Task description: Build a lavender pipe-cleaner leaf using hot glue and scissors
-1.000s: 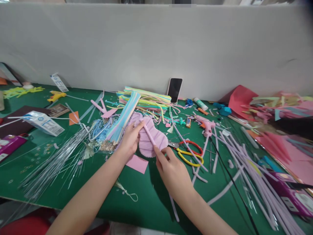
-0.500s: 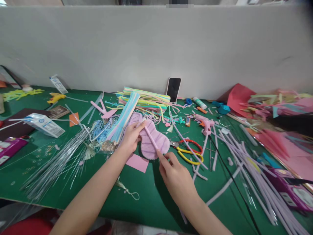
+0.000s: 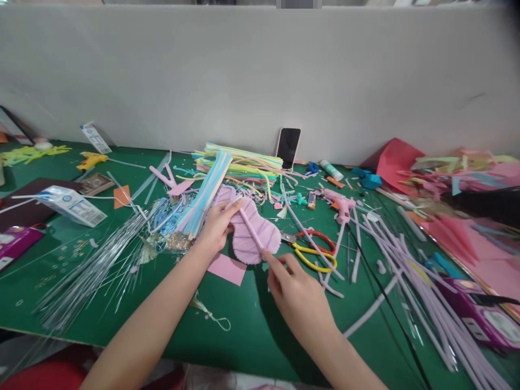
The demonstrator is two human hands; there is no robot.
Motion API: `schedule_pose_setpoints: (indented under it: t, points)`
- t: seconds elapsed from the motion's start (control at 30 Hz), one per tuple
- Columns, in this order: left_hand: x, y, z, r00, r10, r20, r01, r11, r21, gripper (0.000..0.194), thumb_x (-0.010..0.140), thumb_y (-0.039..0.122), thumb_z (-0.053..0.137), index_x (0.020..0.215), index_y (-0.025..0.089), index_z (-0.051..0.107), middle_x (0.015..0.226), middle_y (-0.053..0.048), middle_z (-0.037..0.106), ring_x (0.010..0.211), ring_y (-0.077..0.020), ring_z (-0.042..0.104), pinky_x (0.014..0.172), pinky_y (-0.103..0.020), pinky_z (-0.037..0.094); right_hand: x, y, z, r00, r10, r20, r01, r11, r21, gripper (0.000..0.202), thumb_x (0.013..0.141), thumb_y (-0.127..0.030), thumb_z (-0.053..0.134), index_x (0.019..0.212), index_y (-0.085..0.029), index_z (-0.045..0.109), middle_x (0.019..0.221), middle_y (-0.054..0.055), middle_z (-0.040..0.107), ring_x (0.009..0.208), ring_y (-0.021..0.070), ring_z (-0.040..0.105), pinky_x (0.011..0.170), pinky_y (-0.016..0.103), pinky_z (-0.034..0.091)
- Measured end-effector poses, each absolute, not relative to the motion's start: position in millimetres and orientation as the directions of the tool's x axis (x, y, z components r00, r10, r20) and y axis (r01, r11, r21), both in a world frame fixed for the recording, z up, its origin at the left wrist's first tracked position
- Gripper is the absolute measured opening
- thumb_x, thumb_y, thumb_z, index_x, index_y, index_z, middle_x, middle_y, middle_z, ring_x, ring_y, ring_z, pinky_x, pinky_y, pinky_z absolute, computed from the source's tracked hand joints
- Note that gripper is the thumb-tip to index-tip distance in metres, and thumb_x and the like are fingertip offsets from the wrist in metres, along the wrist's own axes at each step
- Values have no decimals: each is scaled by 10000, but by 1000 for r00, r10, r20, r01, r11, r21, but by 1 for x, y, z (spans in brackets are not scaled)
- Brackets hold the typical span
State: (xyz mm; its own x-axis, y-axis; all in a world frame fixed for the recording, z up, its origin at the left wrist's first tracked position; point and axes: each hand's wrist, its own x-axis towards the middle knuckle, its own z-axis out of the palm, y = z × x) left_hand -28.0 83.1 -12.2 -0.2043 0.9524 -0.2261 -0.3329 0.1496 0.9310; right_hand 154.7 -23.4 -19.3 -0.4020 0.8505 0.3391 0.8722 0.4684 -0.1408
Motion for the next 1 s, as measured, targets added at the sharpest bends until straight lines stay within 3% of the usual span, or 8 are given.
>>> schedule_pose_setpoints:
  t: [0.13, 0.27, 0.4, 0.53, 0.6, 0.7, 0.87, 1.0]
  points:
    - [-24, 76, -4, -180, 964, -198, -308, 136, 942, 397, 568, 432, 871, 747, 146, 662, 597, 49, 576, 450, -56, 471, 378, -175, 286, 161, -14, 4, -404, 868, 289, 884, 451, -121, 469, 839, -64, 499, 1285, -172, 592, 918, 74, 676, 723, 219, 685, 549, 278, 475]
    - [-16, 66, 3, -121, 981, -153, -261, 118, 958, 382, 619, 422, 854, 811, 148, 670, 654, 25, 623, 519, -89, 538, 463, -197, 387, 168, 2, 31, -436, 891, 129, 884, 451, -125, 573, 822, -19, 464, 1374, -168, 503, 1013, 107, 673, 730, 237, 689, 562, 301, 469]
    - [-10, 58, 6, -31, 996, -83, -195, 75, 978, 336, 697, 419, 807, 861, 156, 678, 727, 3, 650, 608, -118, 574, 552, -220, 426, 170, 20, 51, -461, 881, 109, 844, 473, -253, 560, 848, -21, 452, 1388, -165, 482, 1075, 129, 644, 784, 223, 679, 630, 303, 488]
    - [-6, 55, 6, 16, 1000, 1, -101, 0, 995, 292, 741, 428, 771, 828, 156, 709, 820, -23, 679, 772, -155, 602, 711, -247, 456, 174, 40, 59, -514, 843, 159, 750, 531, -395, 377, 917, -175, 552, 1289, -219, 591, 1006, 81, 669, 785, 191, 666, 658, 281, 490]
    - [-5, 55, 6, 33, 999, -21, -84, 23, 996, 294, 739, 441, 768, 813, 162, 714, 815, -22, 683, 770, -157, 595, 723, -254, 451, 181, 51, 63, -545, 819, 177, 743, 570, -350, 290, 940, -191, 532, 1195, -235, 662, 969, 65, 691, 797, 191, 669, 672, 283, 484]
    - [-4, 53, 8, 84, 994, -72, -74, 78, 994, 315, 714, 447, 781, 870, 178, 736, 847, -29, 704, 751, -168, 597, 672, -260, 444, 198, 68, 73, -621, 748, 235, 709, 664, -238, 311, 949, -127, 454, 1097, -218, 713, 971, 69, 702, 831, 193, 669, 685, 289, 475]
    - [-2, 51, 11, 110, 992, -63, -23, 65, 998, 330, 723, 409, 773, 973, 194, 764, 945, -43, 739, 866, -200, 626, 752, -274, 461, 217, 95, 85, -650, 642, 407, 651, 747, -138, 326, 921, -76, 420, 996, -189, 716, 971, 81, 681, 847, 194, 642, 701, 306, 451]
    - [0, 51, 9, 79, 994, -74, -69, 79, 994, 300, 726, 395, 765, 942, 188, 773, 913, -41, 738, 818, -186, 628, 734, -269, 464, 210, 102, 80, -649, 627, 431, 671, 738, -63, 341, 918, -61, 404, 962, -217, 704, 960, 76, 667, 913, 225, 607, 769, 361, 406]
